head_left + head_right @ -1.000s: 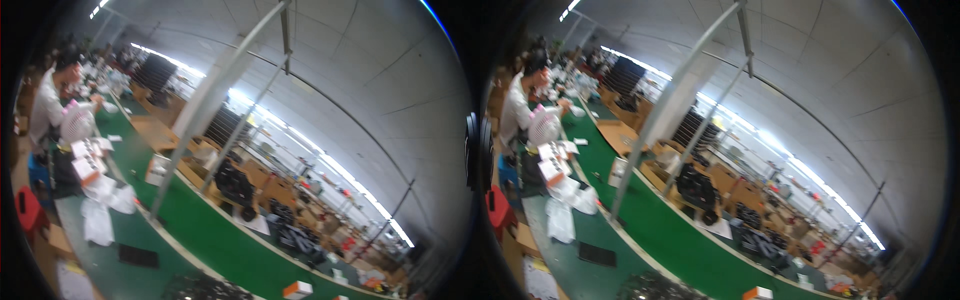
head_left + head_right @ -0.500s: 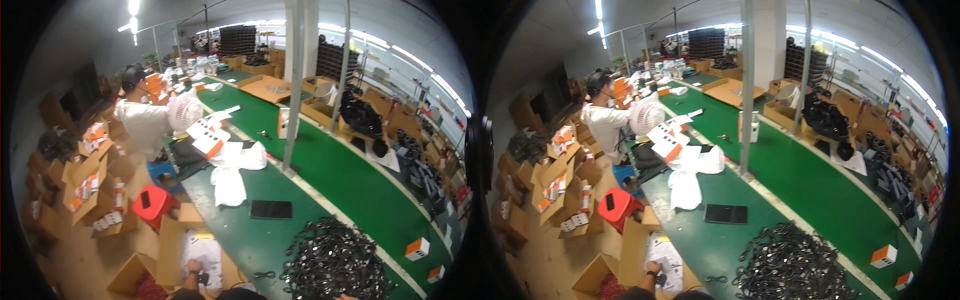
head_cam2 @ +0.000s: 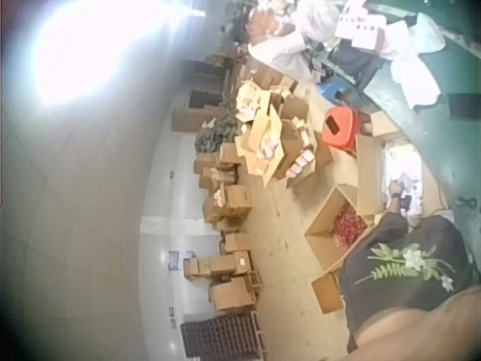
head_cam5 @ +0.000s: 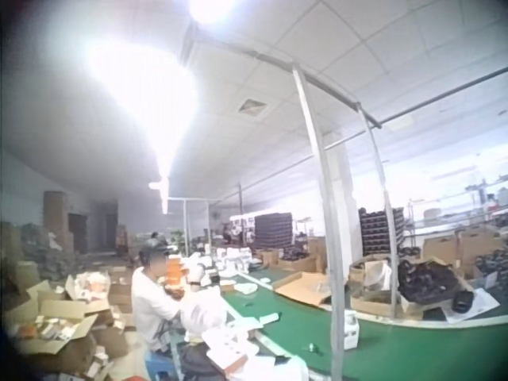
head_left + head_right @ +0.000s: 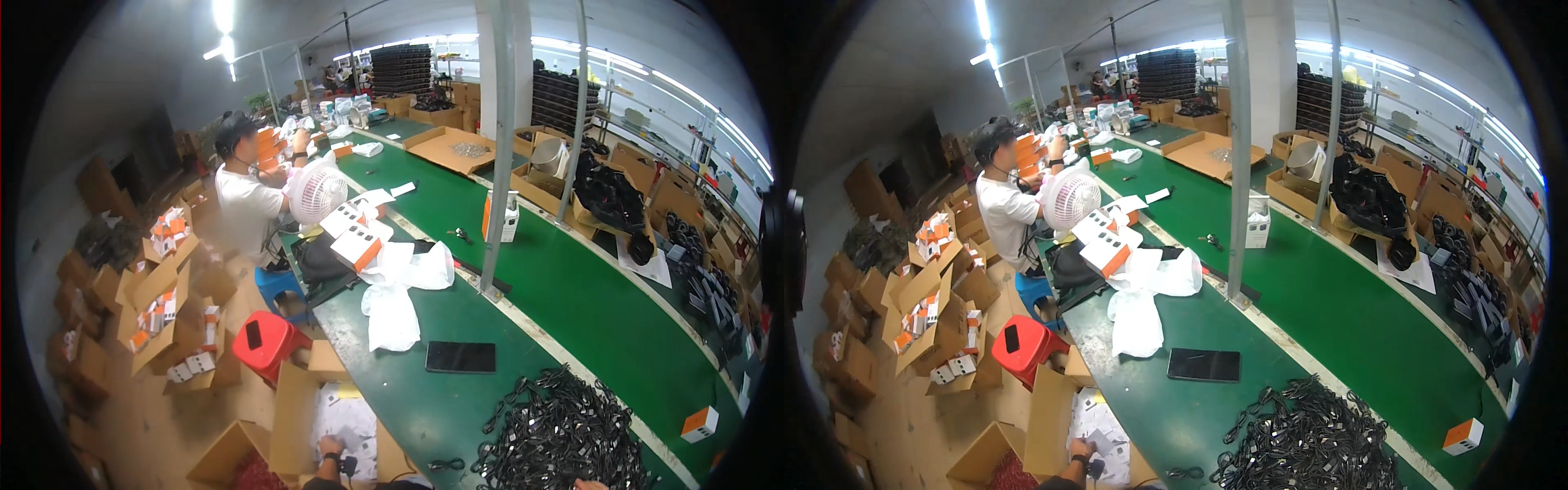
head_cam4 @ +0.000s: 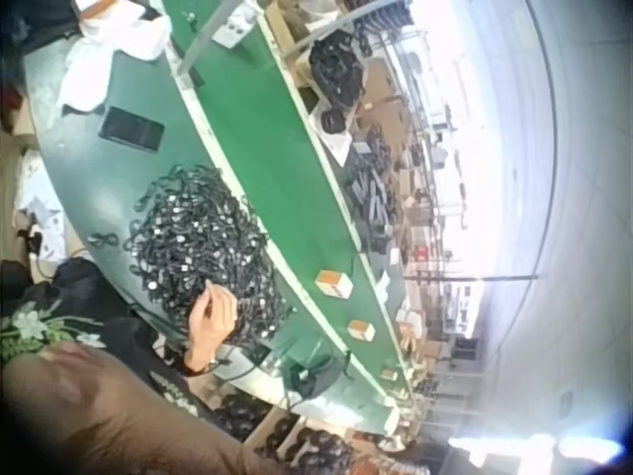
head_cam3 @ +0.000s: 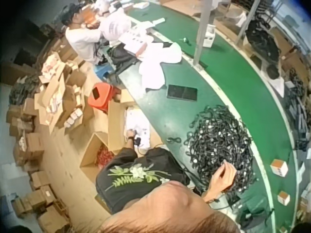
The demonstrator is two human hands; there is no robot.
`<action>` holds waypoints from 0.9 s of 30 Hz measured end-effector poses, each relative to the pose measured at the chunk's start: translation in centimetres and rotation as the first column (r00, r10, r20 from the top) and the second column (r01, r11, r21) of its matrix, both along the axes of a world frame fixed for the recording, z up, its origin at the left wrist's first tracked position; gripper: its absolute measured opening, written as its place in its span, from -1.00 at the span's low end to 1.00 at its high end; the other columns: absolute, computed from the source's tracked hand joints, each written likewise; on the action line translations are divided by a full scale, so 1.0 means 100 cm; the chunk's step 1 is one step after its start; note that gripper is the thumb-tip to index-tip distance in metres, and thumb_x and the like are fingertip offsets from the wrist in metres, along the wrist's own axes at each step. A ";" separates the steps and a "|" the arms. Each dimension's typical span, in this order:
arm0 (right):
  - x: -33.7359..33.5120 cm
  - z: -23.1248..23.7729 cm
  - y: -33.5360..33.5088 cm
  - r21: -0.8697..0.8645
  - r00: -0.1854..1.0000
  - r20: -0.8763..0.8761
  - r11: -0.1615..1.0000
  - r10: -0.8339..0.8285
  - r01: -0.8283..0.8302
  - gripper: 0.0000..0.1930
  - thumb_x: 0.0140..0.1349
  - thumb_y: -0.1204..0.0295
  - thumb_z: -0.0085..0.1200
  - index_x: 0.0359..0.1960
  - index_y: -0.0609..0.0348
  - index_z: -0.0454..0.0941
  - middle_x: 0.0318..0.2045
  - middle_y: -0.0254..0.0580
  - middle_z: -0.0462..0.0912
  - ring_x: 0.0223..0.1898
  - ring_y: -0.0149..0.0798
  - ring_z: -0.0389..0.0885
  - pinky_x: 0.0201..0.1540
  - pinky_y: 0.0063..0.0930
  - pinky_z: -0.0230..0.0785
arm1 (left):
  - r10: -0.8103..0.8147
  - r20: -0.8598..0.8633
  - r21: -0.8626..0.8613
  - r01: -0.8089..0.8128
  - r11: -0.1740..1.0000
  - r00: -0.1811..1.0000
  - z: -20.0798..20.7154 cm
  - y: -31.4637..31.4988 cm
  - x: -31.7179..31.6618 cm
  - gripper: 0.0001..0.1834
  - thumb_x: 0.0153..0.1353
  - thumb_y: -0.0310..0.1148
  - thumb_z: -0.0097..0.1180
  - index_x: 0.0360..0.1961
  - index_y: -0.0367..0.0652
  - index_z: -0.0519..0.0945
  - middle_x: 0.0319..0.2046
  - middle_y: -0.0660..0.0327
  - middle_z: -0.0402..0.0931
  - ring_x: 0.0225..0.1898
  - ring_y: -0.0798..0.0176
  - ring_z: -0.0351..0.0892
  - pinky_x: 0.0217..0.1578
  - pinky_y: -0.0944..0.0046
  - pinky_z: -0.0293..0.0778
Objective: Packing small black electronic cables and components into small white and orange boxes on a factory assembly line.
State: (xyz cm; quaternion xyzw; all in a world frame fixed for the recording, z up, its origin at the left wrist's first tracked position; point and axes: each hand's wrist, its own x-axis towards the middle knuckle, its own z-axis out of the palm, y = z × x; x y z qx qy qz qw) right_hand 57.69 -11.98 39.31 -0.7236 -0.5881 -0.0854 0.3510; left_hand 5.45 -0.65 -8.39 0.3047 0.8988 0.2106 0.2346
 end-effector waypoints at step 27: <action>0.000 0.013 0.039 -0.241 0.989 -0.061 0.960 0.134 -0.145 -0.72 0.35 0.52 0.35 0.07 0.23 0.73 -0.03 0.02 0.75 0.02 0.10 0.68 0.09 -0.11 0.57 | -0.103 0.080 0.904 -0.028 0.427 0.991 0.302 0.141 0.067 -0.65 0.43 -0.51 0.26 0.21 -0.30 0.64 0.13 0.06 0.70 0.08 0.19 0.67 0.14 0.17 0.57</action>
